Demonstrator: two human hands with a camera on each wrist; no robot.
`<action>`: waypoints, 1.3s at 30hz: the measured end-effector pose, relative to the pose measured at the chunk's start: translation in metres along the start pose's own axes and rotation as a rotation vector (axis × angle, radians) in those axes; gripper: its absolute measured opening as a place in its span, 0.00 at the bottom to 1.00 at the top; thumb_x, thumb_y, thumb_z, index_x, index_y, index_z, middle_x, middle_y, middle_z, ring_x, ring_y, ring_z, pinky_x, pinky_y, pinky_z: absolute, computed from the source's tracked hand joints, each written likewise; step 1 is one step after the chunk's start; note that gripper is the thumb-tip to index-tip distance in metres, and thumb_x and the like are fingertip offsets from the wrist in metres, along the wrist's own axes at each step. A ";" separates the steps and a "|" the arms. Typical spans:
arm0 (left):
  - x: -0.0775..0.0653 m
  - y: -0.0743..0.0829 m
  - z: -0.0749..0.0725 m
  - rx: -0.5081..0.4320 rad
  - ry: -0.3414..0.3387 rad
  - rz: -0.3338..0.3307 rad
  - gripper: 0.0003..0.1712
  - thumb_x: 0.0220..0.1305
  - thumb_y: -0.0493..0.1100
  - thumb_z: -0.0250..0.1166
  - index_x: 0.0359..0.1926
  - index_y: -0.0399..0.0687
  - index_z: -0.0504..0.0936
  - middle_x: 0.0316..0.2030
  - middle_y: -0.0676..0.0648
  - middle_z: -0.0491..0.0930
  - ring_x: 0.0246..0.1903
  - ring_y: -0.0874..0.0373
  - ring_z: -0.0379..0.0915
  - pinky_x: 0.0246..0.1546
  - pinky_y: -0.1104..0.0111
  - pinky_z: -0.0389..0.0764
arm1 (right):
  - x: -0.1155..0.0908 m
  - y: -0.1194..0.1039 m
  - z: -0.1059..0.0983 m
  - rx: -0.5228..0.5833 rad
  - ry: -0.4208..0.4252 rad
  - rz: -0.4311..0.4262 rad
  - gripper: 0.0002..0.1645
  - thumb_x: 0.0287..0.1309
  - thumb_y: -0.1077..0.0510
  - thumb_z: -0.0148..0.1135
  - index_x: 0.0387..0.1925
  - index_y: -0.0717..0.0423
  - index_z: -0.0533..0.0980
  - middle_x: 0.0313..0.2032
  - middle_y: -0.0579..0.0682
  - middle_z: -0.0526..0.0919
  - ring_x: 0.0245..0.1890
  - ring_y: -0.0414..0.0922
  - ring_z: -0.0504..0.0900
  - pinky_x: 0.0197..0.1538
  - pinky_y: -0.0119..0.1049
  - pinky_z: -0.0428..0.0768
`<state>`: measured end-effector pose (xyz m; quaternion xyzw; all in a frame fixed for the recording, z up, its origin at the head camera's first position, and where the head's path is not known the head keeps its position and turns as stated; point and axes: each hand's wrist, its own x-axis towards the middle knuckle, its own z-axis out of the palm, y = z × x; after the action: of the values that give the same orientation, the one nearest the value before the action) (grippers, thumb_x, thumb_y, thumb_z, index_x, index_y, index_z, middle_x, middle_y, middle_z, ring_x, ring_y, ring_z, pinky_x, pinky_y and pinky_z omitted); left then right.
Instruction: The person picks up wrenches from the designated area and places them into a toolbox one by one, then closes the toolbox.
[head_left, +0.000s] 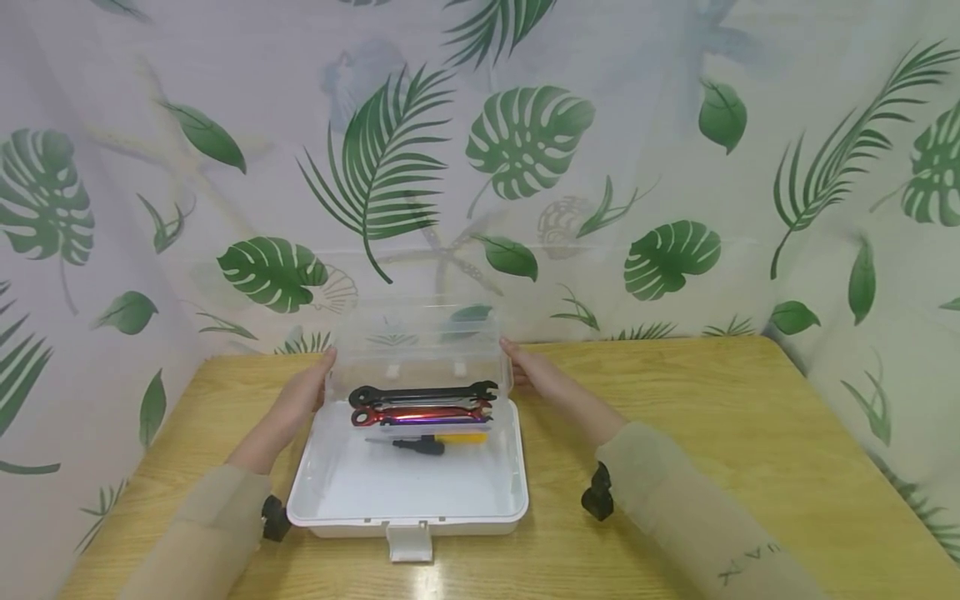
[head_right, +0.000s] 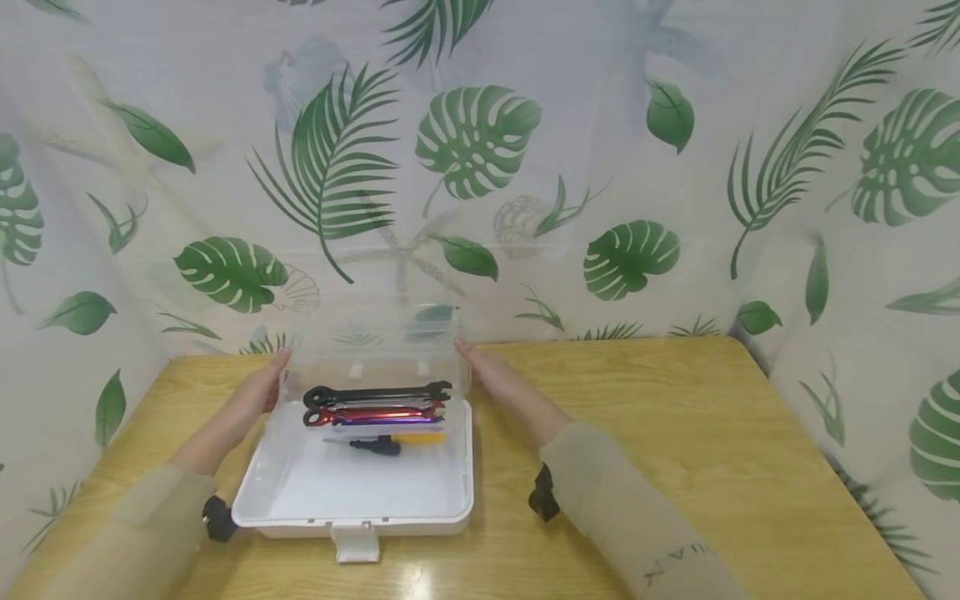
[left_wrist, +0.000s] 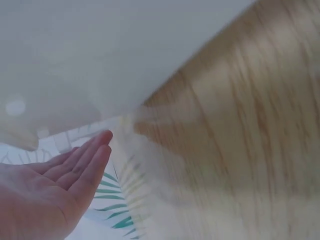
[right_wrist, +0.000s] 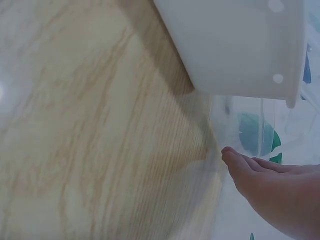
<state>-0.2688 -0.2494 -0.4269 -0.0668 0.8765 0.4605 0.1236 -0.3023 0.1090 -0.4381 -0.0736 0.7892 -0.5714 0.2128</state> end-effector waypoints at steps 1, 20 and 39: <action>0.000 0.001 0.000 -0.008 -0.001 -0.006 0.55 0.80 0.72 0.28 0.80 0.25 0.53 0.75 0.23 0.61 0.73 0.30 0.63 0.79 0.42 0.65 | 0.000 0.000 0.000 0.018 0.002 0.005 0.45 0.84 0.40 0.31 0.80 0.73 0.52 0.77 0.74 0.62 0.78 0.66 0.65 0.83 0.55 0.63; 0.007 0.008 -0.004 -0.267 -0.058 -0.148 0.52 0.81 0.66 0.39 0.82 0.25 0.45 0.81 0.23 0.49 0.82 0.31 0.48 0.86 0.48 0.53 | 0.002 0.000 0.005 0.155 0.066 0.036 0.44 0.82 0.43 0.42 0.79 0.75 0.55 0.78 0.74 0.61 0.79 0.66 0.64 0.85 0.53 0.61; 0.004 0.001 -0.009 -0.456 -0.205 0.022 0.46 0.84 0.55 0.35 0.82 0.28 0.27 0.83 0.24 0.31 0.85 0.32 0.29 0.87 0.47 0.37 | -0.001 -0.001 0.008 0.178 0.047 -0.088 0.38 0.82 0.53 0.40 0.77 0.79 0.54 0.79 0.73 0.57 0.83 0.65 0.55 0.86 0.53 0.55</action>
<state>-0.2742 -0.2556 -0.4222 -0.0366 0.7334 0.6521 0.1887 -0.2986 0.1022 -0.4394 -0.0755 0.7361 -0.6495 0.1748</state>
